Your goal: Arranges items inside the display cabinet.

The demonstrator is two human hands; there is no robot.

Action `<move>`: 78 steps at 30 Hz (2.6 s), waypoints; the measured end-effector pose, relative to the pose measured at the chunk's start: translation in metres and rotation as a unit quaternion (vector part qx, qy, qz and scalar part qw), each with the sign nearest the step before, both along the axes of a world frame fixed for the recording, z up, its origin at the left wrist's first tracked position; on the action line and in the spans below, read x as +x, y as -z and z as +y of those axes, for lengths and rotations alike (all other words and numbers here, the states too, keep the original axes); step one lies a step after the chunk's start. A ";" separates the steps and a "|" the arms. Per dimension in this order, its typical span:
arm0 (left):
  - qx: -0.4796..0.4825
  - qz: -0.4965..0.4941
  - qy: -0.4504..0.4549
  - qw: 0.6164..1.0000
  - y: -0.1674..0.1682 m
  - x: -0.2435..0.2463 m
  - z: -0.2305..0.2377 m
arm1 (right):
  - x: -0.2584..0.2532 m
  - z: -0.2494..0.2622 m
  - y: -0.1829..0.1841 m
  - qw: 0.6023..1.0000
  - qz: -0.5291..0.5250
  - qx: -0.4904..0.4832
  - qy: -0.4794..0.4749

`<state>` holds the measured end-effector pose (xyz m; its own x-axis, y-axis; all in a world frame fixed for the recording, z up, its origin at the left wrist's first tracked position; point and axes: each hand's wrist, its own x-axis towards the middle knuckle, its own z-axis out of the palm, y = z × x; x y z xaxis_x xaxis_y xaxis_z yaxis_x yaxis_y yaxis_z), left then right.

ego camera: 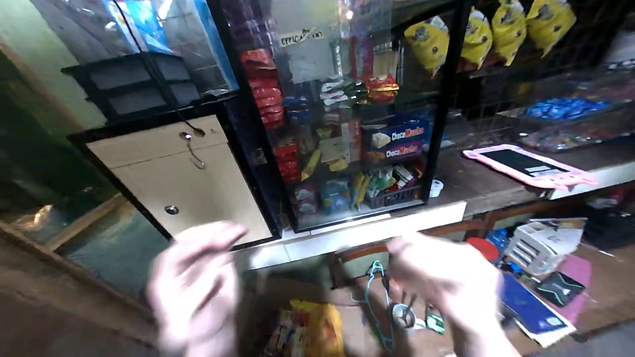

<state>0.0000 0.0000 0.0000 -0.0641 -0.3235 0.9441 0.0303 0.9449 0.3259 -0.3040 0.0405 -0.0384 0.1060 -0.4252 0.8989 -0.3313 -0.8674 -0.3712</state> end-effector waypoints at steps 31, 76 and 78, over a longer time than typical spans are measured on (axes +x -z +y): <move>0.024 -0.254 -0.315 0.914 0.135 -0.266 -0.157 | -0.055 -0.182 0.089 0.866 0.106 0.394 0.288; 0.089 -0.229 -0.260 0.934 0.114 -0.184 -0.164 | -0.117 -0.120 0.088 0.983 0.006 0.102 0.150; 0.169 -0.209 -0.193 0.944 0.118 -0.177 -0.145 | -0.128 -0.105 0.090 0.989 -0.003 0.091 0.116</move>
